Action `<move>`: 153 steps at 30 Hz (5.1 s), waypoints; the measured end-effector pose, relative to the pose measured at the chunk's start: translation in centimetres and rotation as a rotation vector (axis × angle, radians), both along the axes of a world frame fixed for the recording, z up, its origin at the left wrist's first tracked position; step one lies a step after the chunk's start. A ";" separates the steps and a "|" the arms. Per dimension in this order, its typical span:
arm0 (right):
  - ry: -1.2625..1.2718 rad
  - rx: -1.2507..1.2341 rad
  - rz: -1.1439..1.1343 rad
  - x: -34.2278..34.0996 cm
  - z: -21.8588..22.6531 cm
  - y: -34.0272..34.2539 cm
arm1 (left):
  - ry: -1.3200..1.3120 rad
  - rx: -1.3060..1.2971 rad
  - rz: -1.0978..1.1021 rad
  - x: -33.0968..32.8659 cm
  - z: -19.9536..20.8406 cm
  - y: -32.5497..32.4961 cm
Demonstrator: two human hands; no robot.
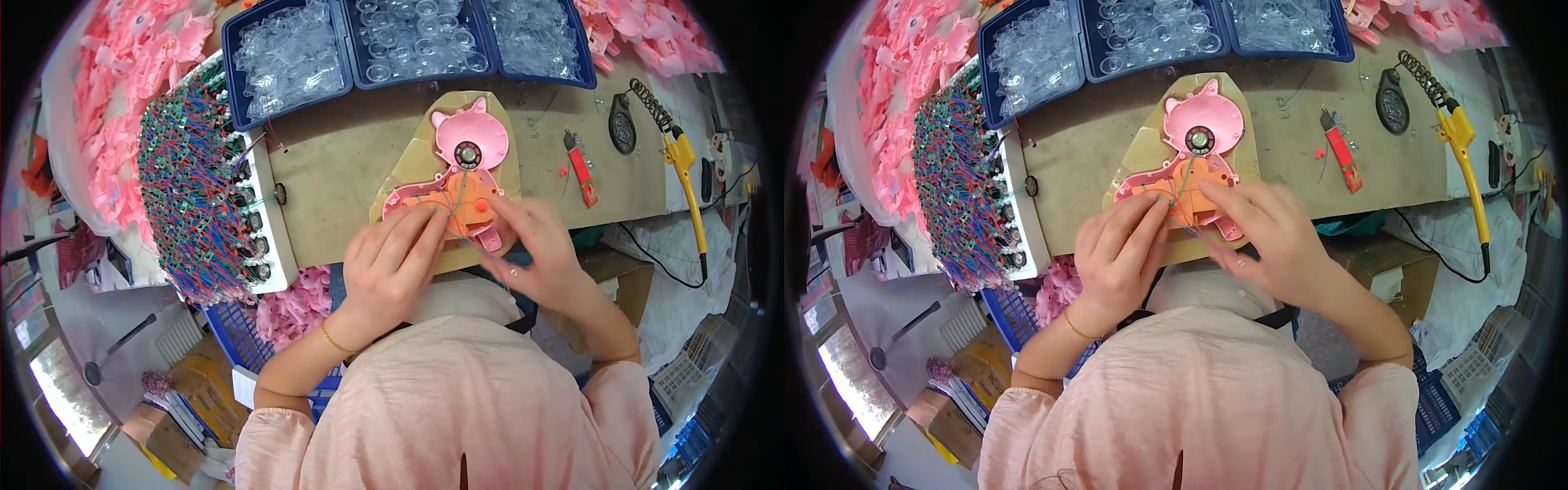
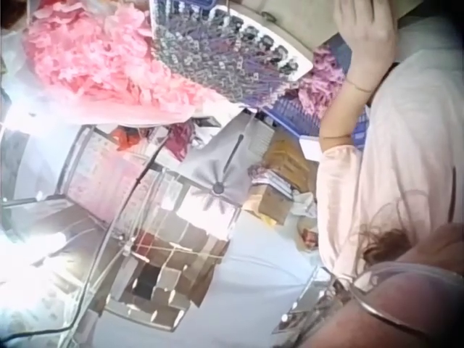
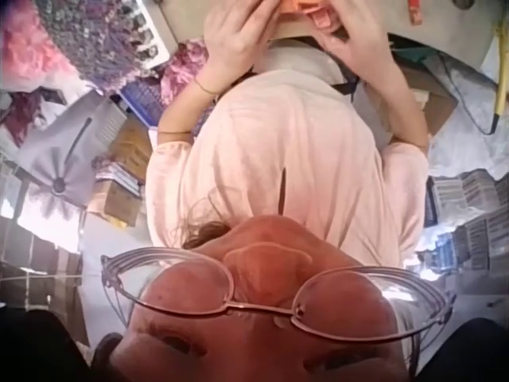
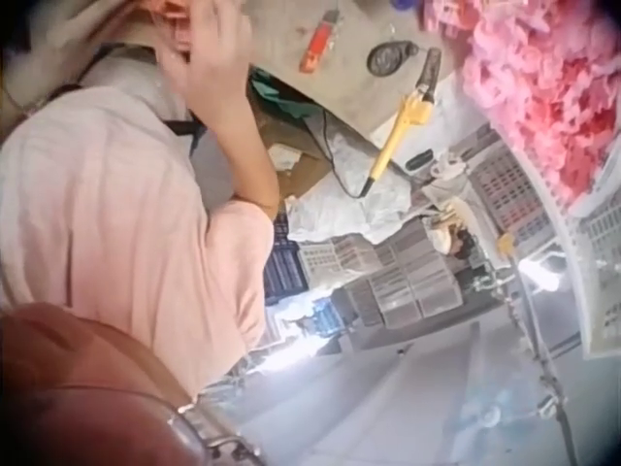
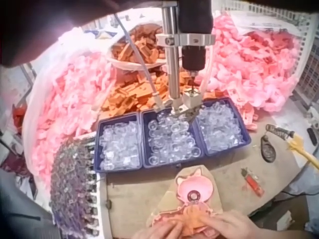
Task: Assembling plastic toy ponies by installing internal components and securing the outer shell.
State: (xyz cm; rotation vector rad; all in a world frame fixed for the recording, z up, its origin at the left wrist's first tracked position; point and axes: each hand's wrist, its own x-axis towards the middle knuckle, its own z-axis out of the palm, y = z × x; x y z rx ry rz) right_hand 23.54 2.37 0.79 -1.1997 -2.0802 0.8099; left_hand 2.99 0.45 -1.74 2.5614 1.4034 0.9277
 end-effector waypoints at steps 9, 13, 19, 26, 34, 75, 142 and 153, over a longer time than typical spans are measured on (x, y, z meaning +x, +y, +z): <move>0.358 -0.298 0.071 1.3 2.4 0.3 | 0.023 -0.090 0.116 0.4 -0.5 -0.5; 0.592 -0.530 -0.027 1.7 3.9 -0.3 | -0.023 -0.083 0.108 1.5 1.2 0.3; 0.558 -0.460 -0.217 1.1 3.5 0.2 | -0.090 0.078 0.014 3.9 0.0 1.4; 0.090 -0.151 0.009 2.4 2.2 1.1 | -0.180 0.051 -0.100 1.6 0.3 0.9; 0.079 -0.331 -0.279 3.1 -0.7 0.8 | 0.017 0.026 0.012 0.4 -0.4 -0.3; -0.264 0.329 0.041 1.6 -1.2 1.5 | 0.352 0.167 -0.219 2.0 0.6 0.3; -0.310 0.092 -0.236 0.7 -1.0 -1.6 | -2.114 -1.031 0.020 -8.1 4.7 1.0; -0.504 0.300 0.010 2.0 1.8 -0.6 | -1.921 -1.044 0.089 -9.0 3.5 0.3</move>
